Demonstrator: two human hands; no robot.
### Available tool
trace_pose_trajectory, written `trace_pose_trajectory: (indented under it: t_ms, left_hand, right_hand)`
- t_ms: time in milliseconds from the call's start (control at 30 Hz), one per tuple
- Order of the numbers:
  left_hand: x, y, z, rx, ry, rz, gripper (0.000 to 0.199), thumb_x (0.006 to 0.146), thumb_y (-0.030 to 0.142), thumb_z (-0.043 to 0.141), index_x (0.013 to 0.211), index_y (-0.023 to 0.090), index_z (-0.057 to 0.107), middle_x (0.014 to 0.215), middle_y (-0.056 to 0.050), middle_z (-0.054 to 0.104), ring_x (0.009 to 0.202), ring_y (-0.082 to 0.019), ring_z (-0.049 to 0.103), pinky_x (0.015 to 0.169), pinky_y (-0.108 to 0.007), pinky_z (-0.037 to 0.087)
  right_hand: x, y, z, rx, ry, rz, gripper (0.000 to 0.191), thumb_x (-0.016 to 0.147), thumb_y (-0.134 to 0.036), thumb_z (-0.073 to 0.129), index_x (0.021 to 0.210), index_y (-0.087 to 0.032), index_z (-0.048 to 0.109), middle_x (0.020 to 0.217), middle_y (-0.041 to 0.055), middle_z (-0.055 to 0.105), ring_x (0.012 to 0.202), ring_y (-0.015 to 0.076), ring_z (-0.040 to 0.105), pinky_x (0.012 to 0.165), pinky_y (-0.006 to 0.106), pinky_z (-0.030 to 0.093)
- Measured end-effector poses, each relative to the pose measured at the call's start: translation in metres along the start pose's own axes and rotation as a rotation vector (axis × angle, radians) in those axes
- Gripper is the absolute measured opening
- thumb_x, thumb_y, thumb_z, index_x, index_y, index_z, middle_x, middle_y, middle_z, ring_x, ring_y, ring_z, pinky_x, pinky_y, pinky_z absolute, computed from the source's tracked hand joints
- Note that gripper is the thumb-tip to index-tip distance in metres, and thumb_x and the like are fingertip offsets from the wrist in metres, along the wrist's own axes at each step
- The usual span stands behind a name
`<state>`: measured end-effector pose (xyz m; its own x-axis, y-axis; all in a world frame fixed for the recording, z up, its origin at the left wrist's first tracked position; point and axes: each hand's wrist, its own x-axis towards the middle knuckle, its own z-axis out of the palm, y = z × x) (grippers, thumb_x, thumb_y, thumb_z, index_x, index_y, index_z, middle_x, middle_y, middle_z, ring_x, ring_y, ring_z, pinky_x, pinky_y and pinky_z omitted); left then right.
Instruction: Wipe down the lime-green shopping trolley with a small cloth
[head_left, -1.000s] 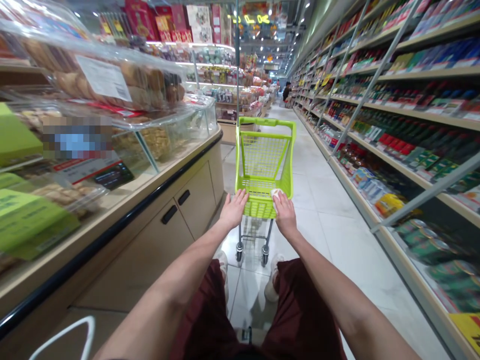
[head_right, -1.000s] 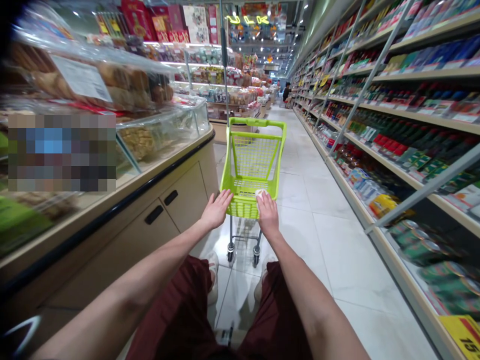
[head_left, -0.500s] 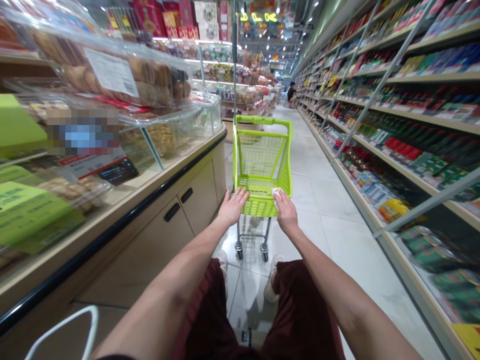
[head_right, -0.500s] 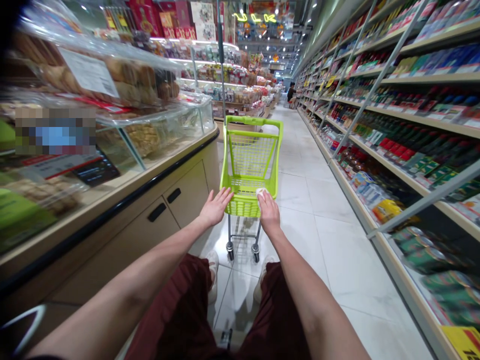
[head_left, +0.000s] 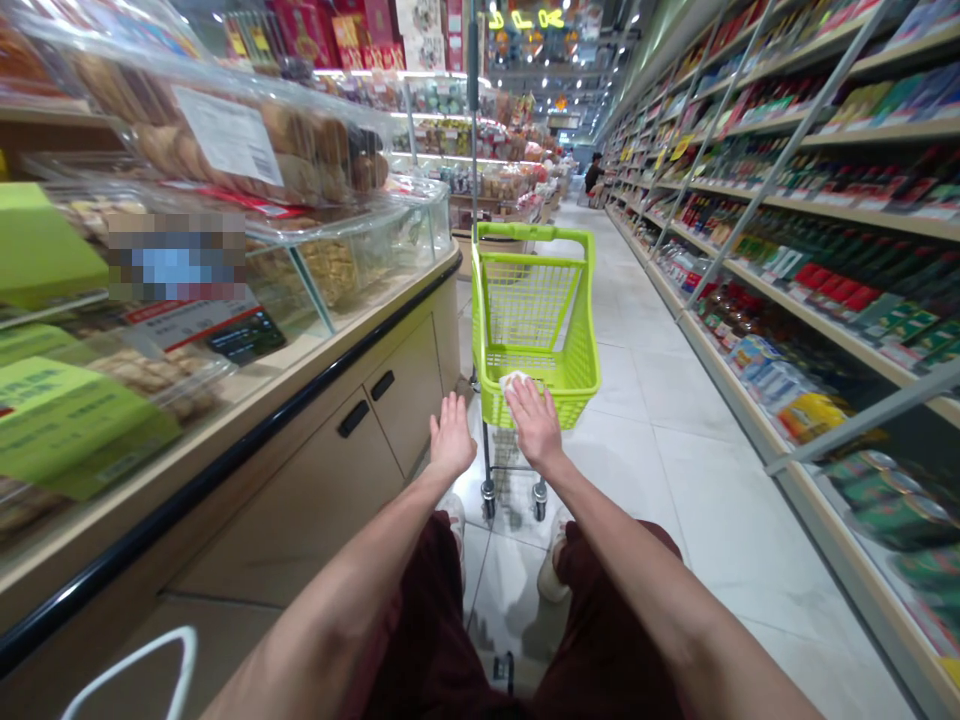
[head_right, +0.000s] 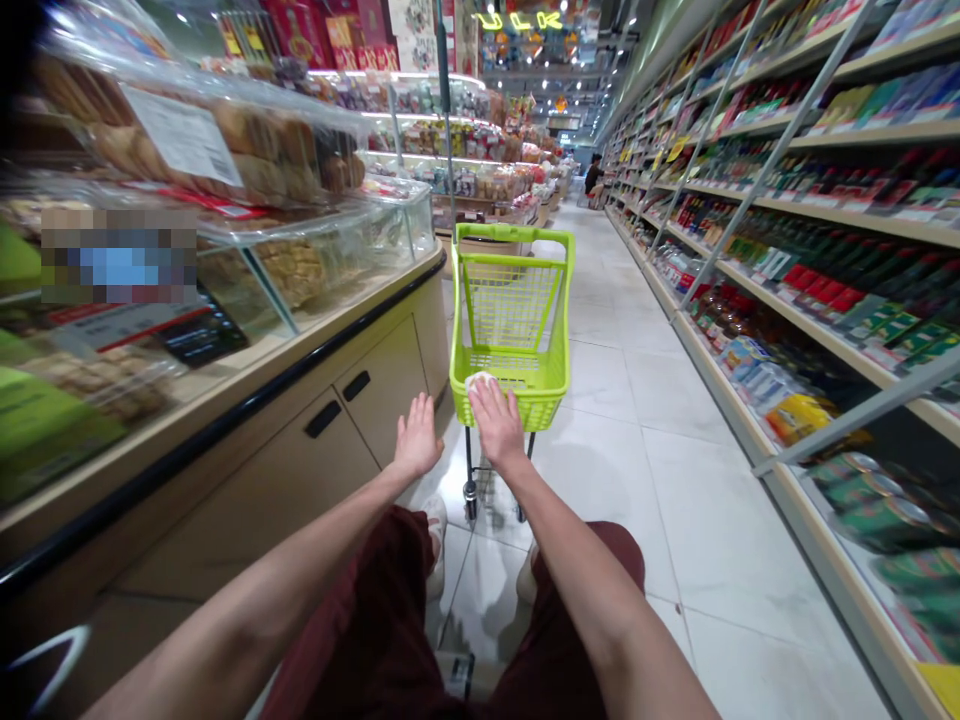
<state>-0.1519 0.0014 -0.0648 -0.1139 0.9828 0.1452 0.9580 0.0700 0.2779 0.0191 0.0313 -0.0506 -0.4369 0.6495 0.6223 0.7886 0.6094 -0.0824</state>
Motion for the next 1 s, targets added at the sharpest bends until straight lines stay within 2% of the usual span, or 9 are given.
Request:
trace_pose_trajectory:
  t_ms: [167, 267, 367, 433, 500, 633, 733, 900, 1000]
  left_hand:
    - [-0.019, 0.013, -0.002, -0.011, -0.045, 0.052, 0.076, 0.068, 0.014, 0.046, 0.137, 0.009, 0.015, 0.147, -0.013, 0.010, 0.135, -0.023, 0.008, 0.108, -0.046, 0.016]
    - [-0.026, 0.020, -0.001, 0.006, -0.052, 0.087, 0.075, 0.069, 0.014, 0.047, 0.137, 0.009, 0.017, 0.147, -0.013, 0.012, 0.135, -0.022, 0.008, 0.108, -0.045, 0.015]
    - [-0.033, 0.024, 0.005, 0.021, -0.069, 0.117, 0.075, 0.069, 0.014, 0.048, 0.137, 0.010, 0.017, 0.146, -0.013, 0.013, 0.135, -0.023, 0.009, 0.108, -0.046, 0.017]
    - [-0.037, 0.026, 0.009, 0.035, -0.076, 0.154, 0.075, 0.069, 0.014, 0.048, 0.137, 0.010, 0.017, 0.146, -0.013, 0.014, 0.134, -0.023, 0.010, 0.107, -0.046, 0.018]
    - [-0.039, 0.028, 0.012, 0.049, -0.067, 0.189, 0.075, 0.068, 0.013, 0.048, 0.136, 0.010, 0.018, 0.146, -0.013, 0.015, 0.134, -0.024, 0.011, 0.107, -0.046, 0.017]
    - [-0.036, 0.039, 0.011, 0.062, 0.017, 0.213, 0.074, 0.067, 0.011, 0.045, 0.136, 0.007, 0.019, 0.145, -0.015, 0.016, 0.134, -0.024, 0.010, 0.108, -0.047, 0.014]
    - [-0.034, 0.055, 0.007, 0.067, 0.066, 0.247, 0.074, 0.066, 0.011, 0.044, 0.136, 0.005, 0.020, 0.145, -0.015, 0.016, 0.134, -0.024, 0.010, 0.108, -0.048, 0.012]
    - [-0.040, 0.073, 0.006, 0.110, 0.041, 0.330, 0.072, 0.066, 0.010, 0.042, 0.135, 0.006, 0.024, 0.145, -0.013, 0.019, 0.134, -0.023, 0.013, 0.108, -0.047, 0.012]
    - [-0.046, 0.073, 0.011, 0.137, -0.004, 0.325, 0.069, 0.067, 0.010, 0.041, 0.134, 0.006, 0.026, 0.144, -0.013, 0.021, 0.134, -0.023, 0.015, 0.108, -0.048, 0.014]
  right_hand:
    - [0.000, -0.011, 0.029, 0.031, -0.043, -0.082, 0.044, 0.087, -0.009, 0.031, 0.128, -0.019, 0.043, 0.136, 0.0047, 0.041, 0.133, 0.0162, 0.018, 0.108, 0.042, 0.019]
    - [-0.018, -0.007, 0.043, 0.034, -0.034, -0.117, 0.042, 0.087, -0.010, 0.033, 0.127, -0.018, 0.044, 0.135, 0.0051, 0.042, 0.132, 0.0168, 0.020, 0.107, 0.041, 0.022]
    - [-0.045, -0.005, 0.052, 0.048, -0.125, -0.107, 0.039, 0.086, -0.010, 0.037, 0.123, -0.015, 0.048, 0.133, 0.0070, 0.045, 0.131, 0.0181, 0.024, 0.105, 0.040, 0.028]
    - [-0.060, -0.005, 0.048, 0.068, -0.185, -0.074, 0.039, 0.085, -0.009, 0.038, 0.120, -0.014, 0.052, 0.130, 0.0084, 0.047, 0.131, 0.0187, 0.026, 0.103, 0.040, 0.032]
    - [-0.066, -0.003, 0.036, 0.091, -0.168, -0.050, 0.040, 0.084, -0.007, 0.037, 0.121, -0.015, 0.051, 0.131, 0.0080, 0.046, 0.132, 0.0183, 0.023, 0.103, 0.039, 0.033]
    - [-0.050, 0.008, 0.003, 0.090, 0.050, -0.030, 0.045, 0.084, -0.009, 0.035, 0.128, -0.017, 0.043, 0.138, 0.0051, 0.037, 0.134, 0.0169, 0.014, 0.108, 0.040, 0.025]
    - [-0.040, 0.019, -0.002, 0.047, 0.123, -0.038, 0.044, 0.085, -0.009, 0.034, 0.128, -0.017, 0.044, 0.136, 0.0048, 0.040, 0.134, 0.0159, 0.013, 0.108, 0.040, 0.024]
    - [-0.071, 0.027, 0.026, 0.042, -0.081, -0.005, 0.040, 0.086, -0.010, 0.036, 0.122, -0.018, 0.049, 0.132, 0.0058, 0.046, 0.132, 0.0153, 0.023, 0.105, 0.041, 0.030]
    - [-0.092, 0.025, 0.027, 0.058, -0.133, 0.037, 0.040, 0.085, -0.008, 0.034, 0.120, -0.016, 0.051, 0.130, 0.0081, 0.048, 0.131, 0.0169, 0.026, 0.103, 0.042, 0.033]
